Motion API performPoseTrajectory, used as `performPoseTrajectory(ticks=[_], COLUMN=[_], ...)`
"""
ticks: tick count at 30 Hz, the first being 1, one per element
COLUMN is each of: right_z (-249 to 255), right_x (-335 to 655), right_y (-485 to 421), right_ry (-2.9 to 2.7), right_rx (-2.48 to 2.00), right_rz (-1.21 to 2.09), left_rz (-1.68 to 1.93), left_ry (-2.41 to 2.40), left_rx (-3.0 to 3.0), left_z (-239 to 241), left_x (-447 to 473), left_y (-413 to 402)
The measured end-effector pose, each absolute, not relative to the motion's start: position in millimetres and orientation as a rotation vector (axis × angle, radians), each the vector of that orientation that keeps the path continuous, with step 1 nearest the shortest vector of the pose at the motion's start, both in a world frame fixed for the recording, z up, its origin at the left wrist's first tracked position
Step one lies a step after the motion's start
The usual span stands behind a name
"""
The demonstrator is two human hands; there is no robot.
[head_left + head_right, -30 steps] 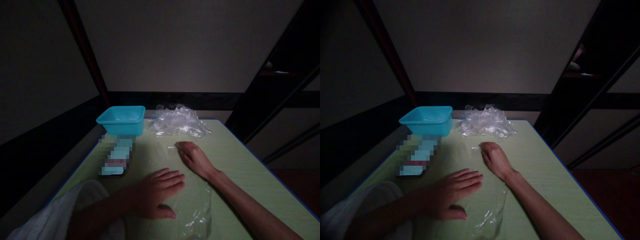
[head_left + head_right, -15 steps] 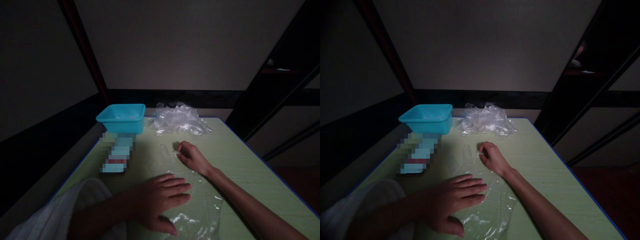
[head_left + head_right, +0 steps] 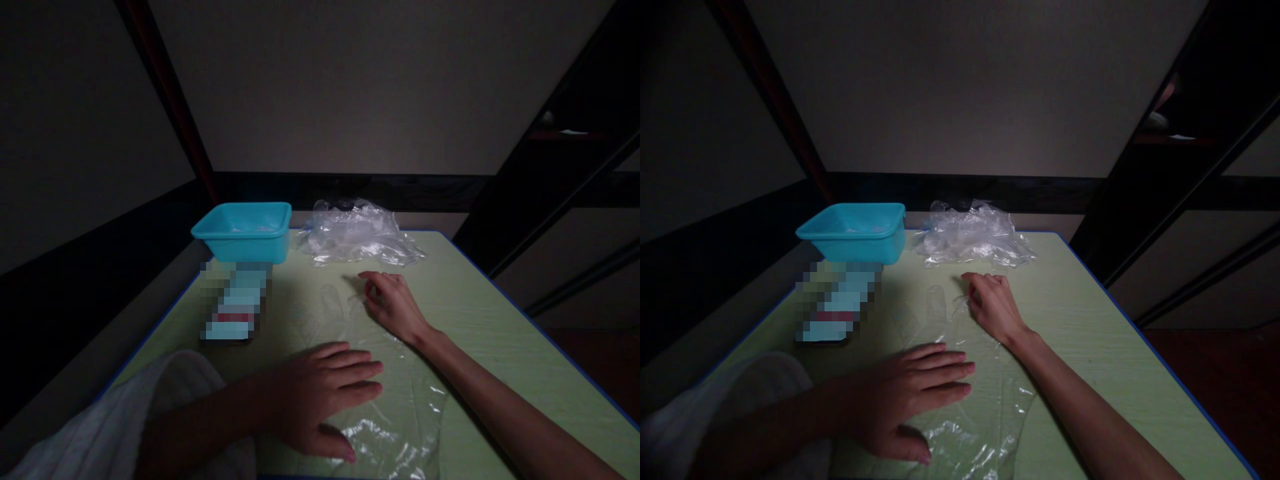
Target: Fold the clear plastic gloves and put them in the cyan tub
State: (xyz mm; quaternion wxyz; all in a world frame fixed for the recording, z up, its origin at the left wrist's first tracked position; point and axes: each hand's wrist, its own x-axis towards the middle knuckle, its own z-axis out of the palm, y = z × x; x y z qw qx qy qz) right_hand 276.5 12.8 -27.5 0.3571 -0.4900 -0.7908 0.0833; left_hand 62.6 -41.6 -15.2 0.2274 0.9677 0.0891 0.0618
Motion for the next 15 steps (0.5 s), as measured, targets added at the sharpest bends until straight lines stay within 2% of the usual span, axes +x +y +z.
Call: performPoseTrajectory(ticks=[2,5,15], right_z=[-27,-27,-33], right_x=[281,285,274], right_y=[14,16,13], right_ry=[-1.960,-1.840,-2.106], right_rx=[-1.287,-1.276,-1.155], right_rz=[0.042,0.031,0.647], left_rz=[0.180,0.147,0.132], left_ry=[0.246,0.242,0.240], left_rx=[2.665,2.687,2.711], left_z=[-15,-14,-15], left_x=[62,62,63], left_y=[-42,-42,-41])
